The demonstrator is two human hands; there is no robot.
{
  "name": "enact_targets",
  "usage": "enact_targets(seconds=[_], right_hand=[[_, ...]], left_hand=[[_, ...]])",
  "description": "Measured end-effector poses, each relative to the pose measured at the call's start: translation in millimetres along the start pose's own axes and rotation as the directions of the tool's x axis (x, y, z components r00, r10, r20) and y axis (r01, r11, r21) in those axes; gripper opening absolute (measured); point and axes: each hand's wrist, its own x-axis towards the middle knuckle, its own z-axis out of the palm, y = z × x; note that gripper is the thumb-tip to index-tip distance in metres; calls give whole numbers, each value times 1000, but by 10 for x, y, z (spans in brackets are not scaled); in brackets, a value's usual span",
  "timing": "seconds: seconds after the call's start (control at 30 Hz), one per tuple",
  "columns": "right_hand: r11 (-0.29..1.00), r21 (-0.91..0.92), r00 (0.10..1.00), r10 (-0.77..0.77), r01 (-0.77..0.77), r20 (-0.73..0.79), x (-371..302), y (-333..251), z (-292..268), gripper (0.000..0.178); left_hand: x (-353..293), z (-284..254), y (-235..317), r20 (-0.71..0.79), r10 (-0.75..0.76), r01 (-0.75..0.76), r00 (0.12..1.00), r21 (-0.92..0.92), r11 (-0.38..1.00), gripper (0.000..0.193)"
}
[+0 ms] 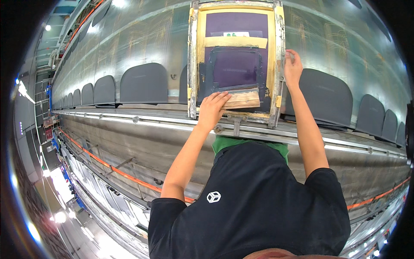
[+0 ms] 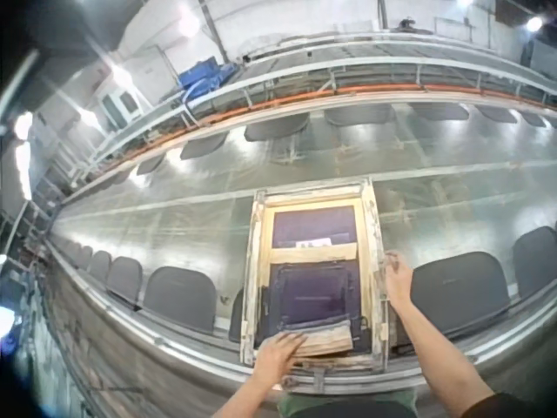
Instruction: The person uses a squeegee to spread dark ink across a screen printing frame held on a rail. They repeatedly pull the squeegee across the mesh, then lift the frame, walk to a table, pour liquid from a bottle onto the squeegee, and return to continue screening.
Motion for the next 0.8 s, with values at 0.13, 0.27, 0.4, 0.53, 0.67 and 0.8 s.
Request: enact_targets(seconds=[0.13,0.27,0.4,0.53,0.67,0.8], right_hand=[[1000,-29,1000,-8,8,0,-176,-109,333,23],[981,-151,985,-141,125,-97,-132,69,405,24],[971,-224,995,94,-85,28,-172,-113,395,26],[945,-315,994,-64,90,91,-61,10,237,32],[481,-670,799,-521,566,301,-44,-477,160,40],[690,-360,691,-282,628,666,-263,-1179,554,48]], left_hand=[[-170,-65,-461,38,41,-44,998,78,996,62],[-347,-127,-552,29,92,-94,995,46,995,62],[-527,-127,-608,50,123,-123,991,11,992,62],[-113,-26,-778,16,184,-185,983,98,978,55],[824,-213,-1024,84,73,-66,994,-80,995,48],[1521,-380,-1101,126,48,-38,991,-83,996,43]])
